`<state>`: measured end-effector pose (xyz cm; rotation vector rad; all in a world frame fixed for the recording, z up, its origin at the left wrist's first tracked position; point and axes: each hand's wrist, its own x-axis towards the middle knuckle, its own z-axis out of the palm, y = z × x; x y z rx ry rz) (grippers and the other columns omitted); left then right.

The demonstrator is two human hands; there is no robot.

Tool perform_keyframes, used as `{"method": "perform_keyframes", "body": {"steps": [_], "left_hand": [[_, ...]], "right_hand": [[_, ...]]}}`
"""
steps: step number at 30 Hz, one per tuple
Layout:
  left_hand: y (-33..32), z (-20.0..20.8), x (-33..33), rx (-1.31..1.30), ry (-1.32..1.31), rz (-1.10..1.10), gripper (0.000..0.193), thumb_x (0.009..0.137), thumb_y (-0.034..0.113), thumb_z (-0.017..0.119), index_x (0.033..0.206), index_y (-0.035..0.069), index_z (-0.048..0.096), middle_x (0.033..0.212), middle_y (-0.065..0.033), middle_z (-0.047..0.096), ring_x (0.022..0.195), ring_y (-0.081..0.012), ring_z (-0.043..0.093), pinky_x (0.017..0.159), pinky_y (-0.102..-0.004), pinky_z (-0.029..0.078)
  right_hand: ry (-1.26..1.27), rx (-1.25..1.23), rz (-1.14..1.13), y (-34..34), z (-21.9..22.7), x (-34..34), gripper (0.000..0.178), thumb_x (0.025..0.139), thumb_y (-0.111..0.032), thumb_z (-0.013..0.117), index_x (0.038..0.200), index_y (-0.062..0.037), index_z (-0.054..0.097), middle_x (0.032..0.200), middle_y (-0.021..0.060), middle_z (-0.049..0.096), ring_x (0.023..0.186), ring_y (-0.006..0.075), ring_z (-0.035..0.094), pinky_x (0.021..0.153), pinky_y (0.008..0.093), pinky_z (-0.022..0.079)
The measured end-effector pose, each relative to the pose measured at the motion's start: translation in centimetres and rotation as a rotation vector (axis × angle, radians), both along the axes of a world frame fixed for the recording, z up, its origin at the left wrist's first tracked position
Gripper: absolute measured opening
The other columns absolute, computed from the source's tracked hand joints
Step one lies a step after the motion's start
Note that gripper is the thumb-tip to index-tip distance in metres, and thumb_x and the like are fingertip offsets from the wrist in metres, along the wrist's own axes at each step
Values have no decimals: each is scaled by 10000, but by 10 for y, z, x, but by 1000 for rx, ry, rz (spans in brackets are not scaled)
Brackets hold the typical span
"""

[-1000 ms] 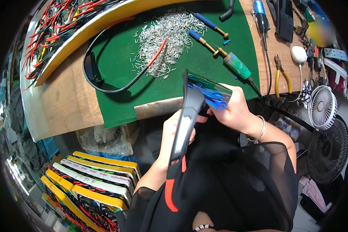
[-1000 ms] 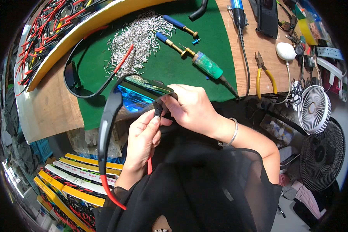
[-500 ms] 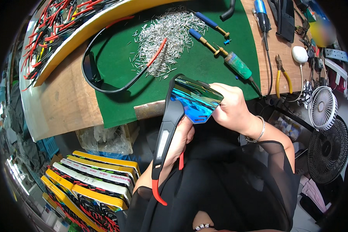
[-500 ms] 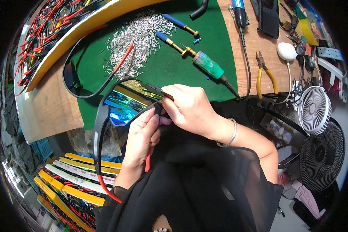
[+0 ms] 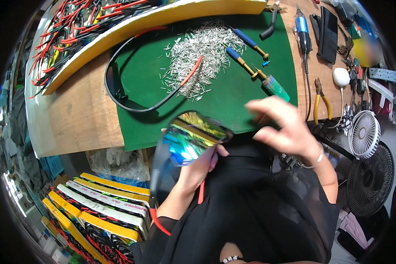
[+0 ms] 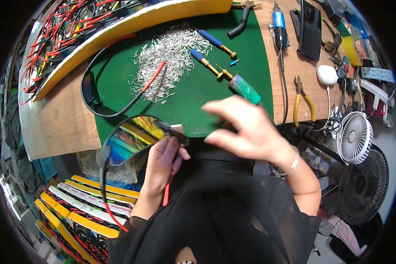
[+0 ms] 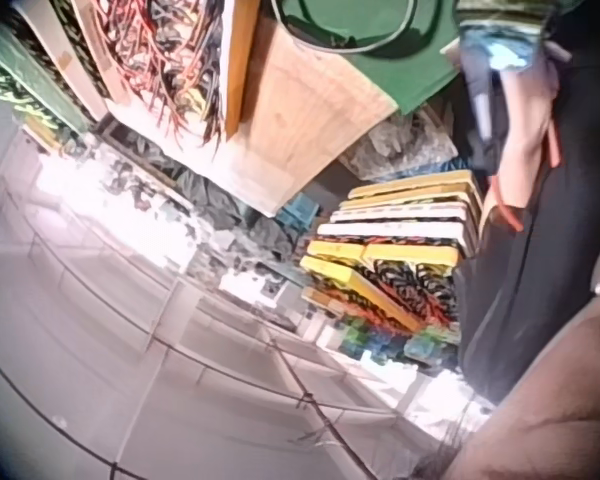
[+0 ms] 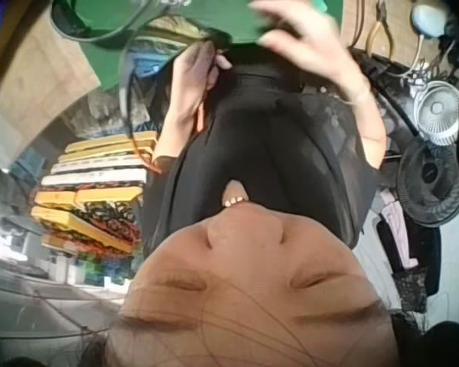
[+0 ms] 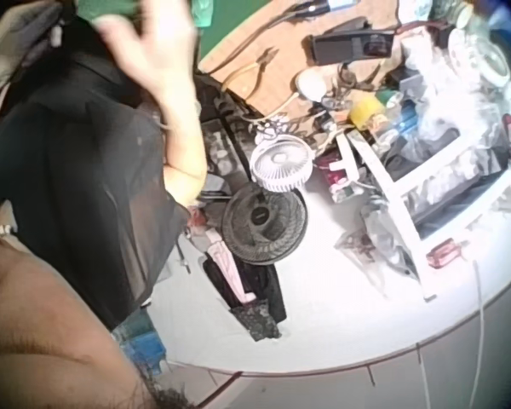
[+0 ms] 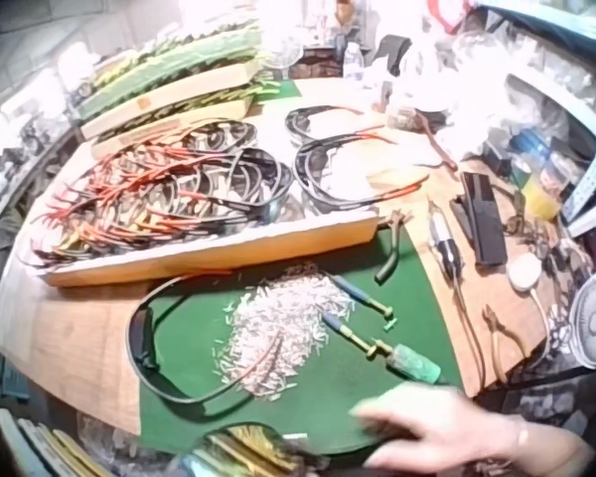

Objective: The person assembles sunglasses by inserting small metal pins into the frame using a blue-handled tool and a yellow-handled tool. They repeatedly pick up sunglasses from a tray, insert pins into both sides of the frame, and place the finished units back into the tray.

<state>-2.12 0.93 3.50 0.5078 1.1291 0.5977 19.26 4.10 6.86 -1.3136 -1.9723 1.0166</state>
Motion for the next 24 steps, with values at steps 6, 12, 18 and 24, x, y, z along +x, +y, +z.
{"method": "perform_keyframes", "body": {"steps": [6,12,18,24], "left_hand": [[8,0,-5,-53,-243,126,266,936,272,422,906,20,500,682,-71,572,415,-31,370,359,-154,282],[1,-9,-27,51,-112,301,272,929,281,436,894,17,490,664,-47,548,395,-34,351,337,-152,273],[10,-6,-15,86,8,237,256,938,267,418,877,30,492,673,-38,556,414,-26,357,355,-148,265],[2,-3,-15,-11,-34,267,276,924,271,452,857,7,495,686,-66,563,418,-29,360,356,-146,264]], "right_hand": [[-602,290,-293,17,-32,31,411,752,-162,642,1084,7,468,888,169,471,826,318,484,720,377,419],[-347,186,-237,11,-13,17,290,775,-65,583,1029,9,465,897,181,485,821,334,522,698,370,441],[-370,83,88,20,-10,-45,339,792,-153,569,1076,-2,465,852,151,480,626,269,577,543,325,485],[-610,91,143,19,-15,-62,407,812,-183,554,1159,-4,438,852,147,462,611,246,578,499,315,480]]}}
